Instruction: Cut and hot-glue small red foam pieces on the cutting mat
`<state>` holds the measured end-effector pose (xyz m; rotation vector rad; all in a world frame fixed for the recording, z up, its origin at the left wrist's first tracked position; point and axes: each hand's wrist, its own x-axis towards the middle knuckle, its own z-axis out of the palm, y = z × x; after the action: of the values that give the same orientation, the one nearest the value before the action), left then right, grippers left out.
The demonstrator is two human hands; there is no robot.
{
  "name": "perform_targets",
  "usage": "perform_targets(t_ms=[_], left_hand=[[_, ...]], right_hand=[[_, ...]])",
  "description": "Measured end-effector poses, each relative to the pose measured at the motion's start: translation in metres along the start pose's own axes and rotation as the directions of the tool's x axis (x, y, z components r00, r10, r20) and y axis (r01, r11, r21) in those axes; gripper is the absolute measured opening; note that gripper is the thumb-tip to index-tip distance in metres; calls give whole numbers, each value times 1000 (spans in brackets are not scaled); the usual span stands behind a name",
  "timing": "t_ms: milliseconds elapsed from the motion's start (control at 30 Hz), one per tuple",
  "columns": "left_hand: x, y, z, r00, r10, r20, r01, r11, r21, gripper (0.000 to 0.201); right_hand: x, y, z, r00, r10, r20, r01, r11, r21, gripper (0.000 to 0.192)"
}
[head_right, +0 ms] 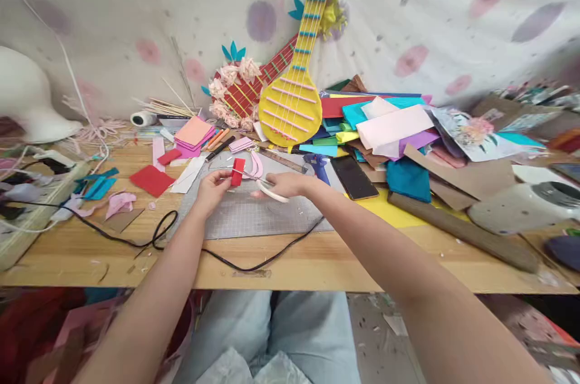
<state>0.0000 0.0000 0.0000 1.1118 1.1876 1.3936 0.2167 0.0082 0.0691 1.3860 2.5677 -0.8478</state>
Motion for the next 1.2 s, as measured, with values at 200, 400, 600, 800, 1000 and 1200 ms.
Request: perform_targets(t_ms=[200,400,600,800,1000,1200], left_hand=[[-3,2,1,998,-18,58,17,1000,8,25],[-6,5,1,993,-31,110,30,999,13,22],[-6,5,0,992,-31,120,27,999,30,23],[-5,5,0,991,-51,125,45,998,46,22],[-6,5,0,991,-50,126,42,997,65,19],[-4,3,0,992,-57,115,49,996,70,19]], right_hand=[[-3,3,2,999,-48,10,48,998,30,57],[0,9,3,998,-62,-9,62,996,56,55],[0,9,3,999,-53,3,53,996,71,56],[-2,10,3,999,-50,2,50,995,86,55],[-4,11,3,999,-40,13,38,993,115,56],[-5,8,4,999,-37,10,35,992,122,57]])
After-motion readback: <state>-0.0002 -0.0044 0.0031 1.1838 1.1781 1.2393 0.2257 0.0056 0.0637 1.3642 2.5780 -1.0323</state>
